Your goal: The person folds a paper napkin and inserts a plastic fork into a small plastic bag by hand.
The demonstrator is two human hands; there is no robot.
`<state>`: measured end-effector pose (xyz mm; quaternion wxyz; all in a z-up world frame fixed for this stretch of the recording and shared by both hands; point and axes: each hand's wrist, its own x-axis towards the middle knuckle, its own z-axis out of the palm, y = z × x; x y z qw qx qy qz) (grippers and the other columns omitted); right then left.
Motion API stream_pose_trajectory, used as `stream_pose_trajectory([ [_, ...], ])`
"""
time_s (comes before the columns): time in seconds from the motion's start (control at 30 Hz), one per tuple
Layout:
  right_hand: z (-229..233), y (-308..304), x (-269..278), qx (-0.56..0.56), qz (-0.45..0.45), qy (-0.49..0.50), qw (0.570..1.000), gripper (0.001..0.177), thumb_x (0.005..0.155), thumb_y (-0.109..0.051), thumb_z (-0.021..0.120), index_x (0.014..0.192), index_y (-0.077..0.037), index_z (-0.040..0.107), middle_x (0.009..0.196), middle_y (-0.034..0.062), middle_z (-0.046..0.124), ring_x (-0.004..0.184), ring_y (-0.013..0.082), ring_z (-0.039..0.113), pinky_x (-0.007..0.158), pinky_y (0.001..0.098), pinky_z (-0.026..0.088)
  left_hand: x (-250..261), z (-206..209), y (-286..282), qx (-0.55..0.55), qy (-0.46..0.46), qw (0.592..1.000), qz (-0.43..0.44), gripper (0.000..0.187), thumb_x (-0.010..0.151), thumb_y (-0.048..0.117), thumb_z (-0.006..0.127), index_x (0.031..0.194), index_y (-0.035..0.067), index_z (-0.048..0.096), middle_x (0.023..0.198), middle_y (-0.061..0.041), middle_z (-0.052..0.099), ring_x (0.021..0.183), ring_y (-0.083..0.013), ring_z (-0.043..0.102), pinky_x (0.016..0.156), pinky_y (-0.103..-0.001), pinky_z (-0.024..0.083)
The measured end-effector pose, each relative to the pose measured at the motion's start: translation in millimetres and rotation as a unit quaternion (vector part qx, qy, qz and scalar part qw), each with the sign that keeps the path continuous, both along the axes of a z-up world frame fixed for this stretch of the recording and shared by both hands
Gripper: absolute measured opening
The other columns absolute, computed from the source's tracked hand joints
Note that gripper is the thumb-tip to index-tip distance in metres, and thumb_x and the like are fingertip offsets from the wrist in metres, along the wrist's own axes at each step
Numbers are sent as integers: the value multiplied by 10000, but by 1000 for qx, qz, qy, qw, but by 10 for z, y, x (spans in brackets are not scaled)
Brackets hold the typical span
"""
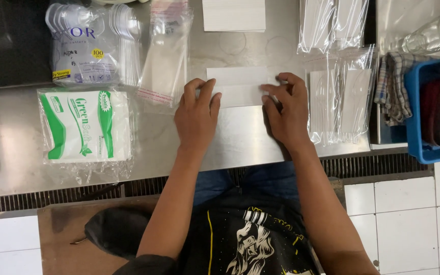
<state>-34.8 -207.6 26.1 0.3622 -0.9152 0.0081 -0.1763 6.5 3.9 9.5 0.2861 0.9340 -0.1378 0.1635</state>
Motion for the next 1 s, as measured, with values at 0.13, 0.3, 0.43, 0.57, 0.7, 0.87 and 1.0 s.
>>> stream_pose_trajectory([
  [0.13,-106,-31,3,4,19,-24,1000,223,982,36,693,1130,-94,797,1295,152,529,1107,316,558,972,442,506,26,-107,18,6,-10,999,-41,234,1016,137,671,1248,130,697,1178,-39,514,1038,-257,679,802,-358,615],
  [0.3,-68,-8,-10,-6,18,-14,1000,175,964,-72,776,1136,-92,801,1302,146,541,1124,297,543,1014,457,493,121,-106,-4,10,-29,990,-134,279,1023,61,631,1276,169,681,1193,-37,496,1020,-241,597,828,-369,549],
  [0.43,-101,-71,-7,18,33,-5,999,214,943,-77,812,1156,-103,797,1304,169,529,1130,329,545,1005,454,503,205,-53,19,128,-118,961,-214,396,978,-19,667,1301,209,634,1273,-39,474,1154,-226,511,882,-386,496],
  [0.57,-42,-119,-13,30,55,34,997,247,966,2,739,1189,-93,788,1315,207,523,1147,372,541,1010,464,504,256,27,-22,204,-209,925,-241,541,929,14,737,1376,256,550,1344,-63,472,1188,-229,472,889,-362,476],
  [0.7,-59,-179,-2,21,61,53,997,275,970,-10,726,1203,-140,792,1324,171,523,1157,348,545,1023,457,504,271,40,-48,249,-244,898,-268,658,909,62,783,1453,282,486,1395,-62,467,1219,-222,446,923,-346,462],
  [0.87,-112,-213,13,21,63,74,995,288,972,-17,717,1216,-150,790,1327,158,510,1165,330,535,1044,442,494,267,146,-23,300,-197,865,-351,769,852,53,823,1479,296,451,1468,-25,457,1259,-216,419,992,-379,401],
  [1.0,-70,-195,3,33,62,83,994,299,982,-14,702,1225,-165,787,1335,150,501,1178,325,530,1052,442,487,238,133,42,323,-176,859,-356,756,854,67,818,1477,293,455,1504,-15,446,1293,-215,410,1013,-388,383],
])
